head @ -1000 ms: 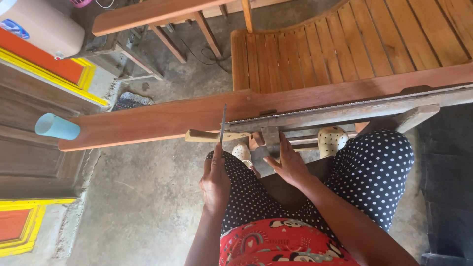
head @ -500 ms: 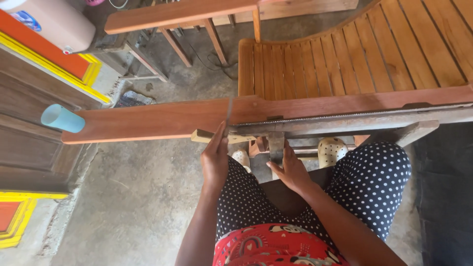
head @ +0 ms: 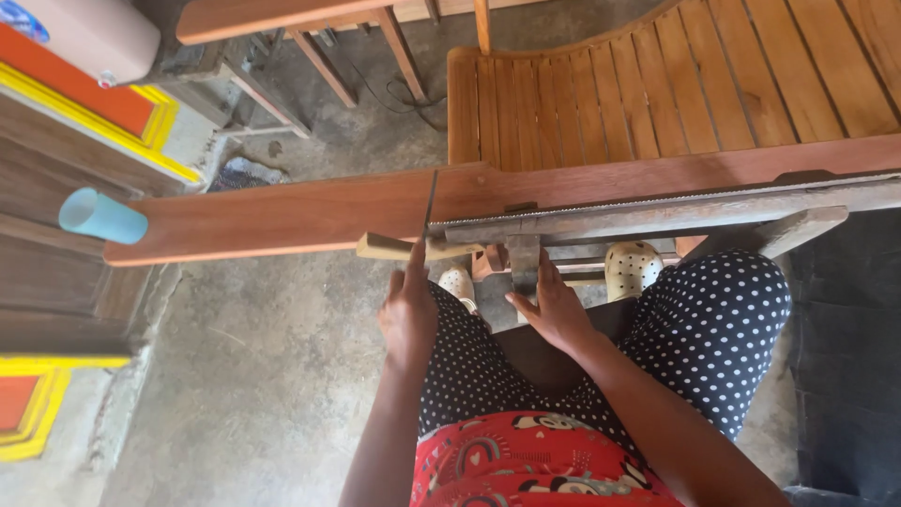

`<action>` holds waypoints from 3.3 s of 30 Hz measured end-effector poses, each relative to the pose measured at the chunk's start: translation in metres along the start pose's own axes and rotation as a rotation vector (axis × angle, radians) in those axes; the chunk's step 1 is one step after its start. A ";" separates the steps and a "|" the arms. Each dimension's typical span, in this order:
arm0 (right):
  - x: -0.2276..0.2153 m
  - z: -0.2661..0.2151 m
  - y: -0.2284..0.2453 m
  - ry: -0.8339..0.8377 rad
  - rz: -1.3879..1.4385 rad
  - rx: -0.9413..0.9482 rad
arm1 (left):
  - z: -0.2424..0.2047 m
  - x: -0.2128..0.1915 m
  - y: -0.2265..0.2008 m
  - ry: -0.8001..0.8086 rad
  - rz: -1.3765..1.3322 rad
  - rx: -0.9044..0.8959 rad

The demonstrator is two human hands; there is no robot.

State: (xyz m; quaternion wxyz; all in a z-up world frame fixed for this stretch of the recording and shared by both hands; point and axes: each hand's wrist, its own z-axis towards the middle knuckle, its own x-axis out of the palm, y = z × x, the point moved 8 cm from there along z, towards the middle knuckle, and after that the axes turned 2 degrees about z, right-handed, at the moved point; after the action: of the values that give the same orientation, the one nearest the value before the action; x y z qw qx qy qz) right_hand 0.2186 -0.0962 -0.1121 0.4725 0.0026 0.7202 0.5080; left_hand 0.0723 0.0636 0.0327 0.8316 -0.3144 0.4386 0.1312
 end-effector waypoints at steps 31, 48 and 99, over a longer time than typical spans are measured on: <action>0.000 0.003 -0.003 0.067 -0.029 0.035 | 0.011 -0.016 -0.036 -0.015 -0.060 0.026; 0.002 0.003 -0.006 0.047 -0.023 0.031 | -0.028 -0.022 0.001 -0.043 -0.051 0.036; 0.026 0.007 -0.032 0.151 -0.084 0.081 | -0.004 -0.036 -0.020 -0.222 -0.134 0.174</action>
State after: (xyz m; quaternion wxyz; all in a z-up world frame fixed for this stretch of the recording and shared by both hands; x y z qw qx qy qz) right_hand 0.2245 -0.0938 -0.1531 0.4374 -0.0470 0.7731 0.4569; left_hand 0.0589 0.0477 0.0684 0.9059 -0.2534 0.3318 0.0711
